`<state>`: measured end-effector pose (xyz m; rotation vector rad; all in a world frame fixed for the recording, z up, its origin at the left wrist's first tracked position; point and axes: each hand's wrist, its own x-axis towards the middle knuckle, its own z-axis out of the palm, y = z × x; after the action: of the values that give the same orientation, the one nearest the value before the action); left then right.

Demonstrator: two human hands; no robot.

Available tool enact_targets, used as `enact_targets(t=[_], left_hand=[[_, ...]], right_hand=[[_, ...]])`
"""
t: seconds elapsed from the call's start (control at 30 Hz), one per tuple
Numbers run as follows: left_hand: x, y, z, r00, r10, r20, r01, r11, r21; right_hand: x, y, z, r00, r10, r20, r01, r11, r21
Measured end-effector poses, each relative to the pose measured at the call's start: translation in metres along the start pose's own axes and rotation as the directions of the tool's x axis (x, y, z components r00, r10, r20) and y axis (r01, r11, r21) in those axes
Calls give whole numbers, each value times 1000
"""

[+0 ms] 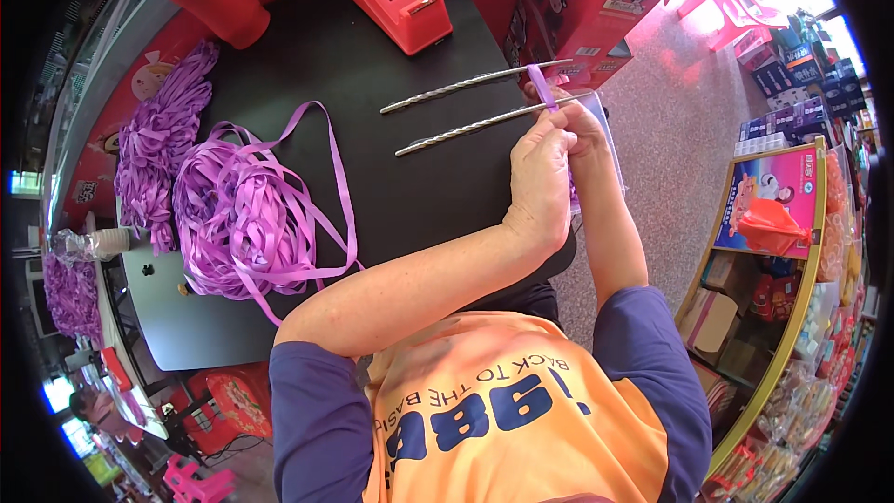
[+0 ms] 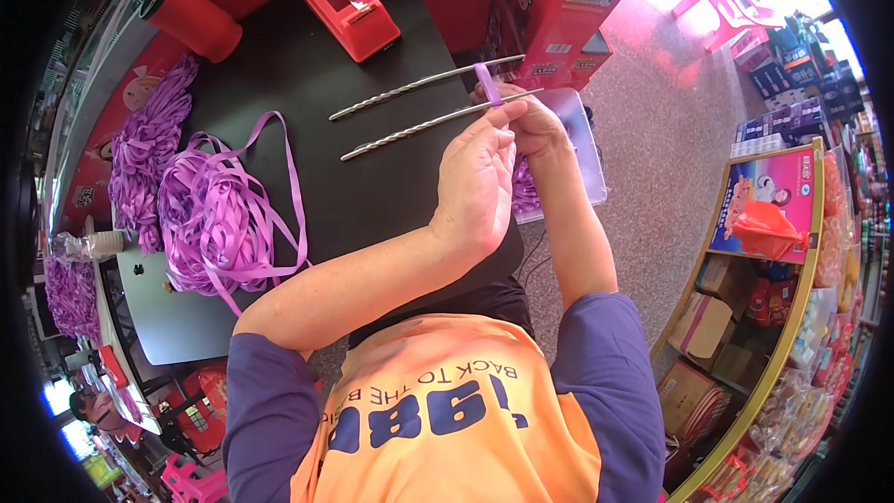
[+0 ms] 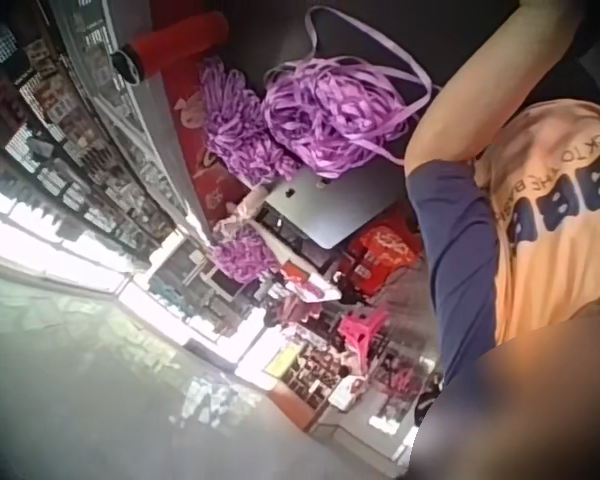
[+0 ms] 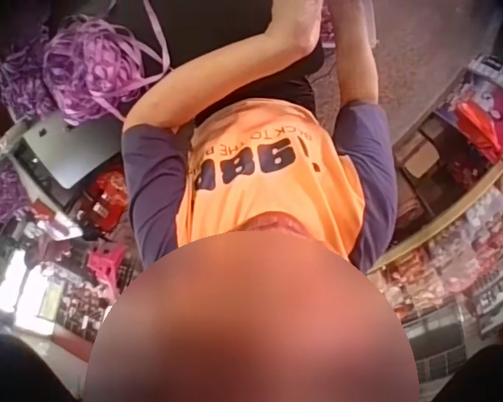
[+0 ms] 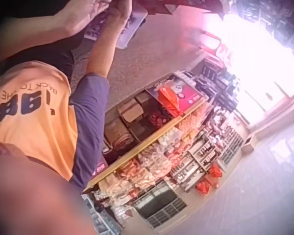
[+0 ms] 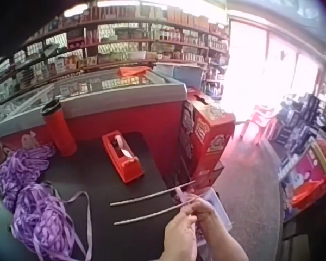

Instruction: Using a shredding tool to process purple ribbons at a counter.

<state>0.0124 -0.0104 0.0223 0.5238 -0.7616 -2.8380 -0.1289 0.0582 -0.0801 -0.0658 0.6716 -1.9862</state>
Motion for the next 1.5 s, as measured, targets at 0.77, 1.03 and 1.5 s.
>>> enact_targets(t=[0.77, 1.03, 1.5], left_hand=[[0, 1, 3, 1000, -7, -13, 6, 1000, -23], [6, -3, -4, 999, -32, 22, 33, 997, -65], [5, -1, -6, 997, -70, 16, 72, 989, -127]], right_hand=[[-19, -57, -3, 983, -97, -153, 5, 858, -513], [-16, -51, 7, 964, -173, -201, 28, 818, -574], [15, 1, -2, 990, -87, -109, 23, 872, -488]])
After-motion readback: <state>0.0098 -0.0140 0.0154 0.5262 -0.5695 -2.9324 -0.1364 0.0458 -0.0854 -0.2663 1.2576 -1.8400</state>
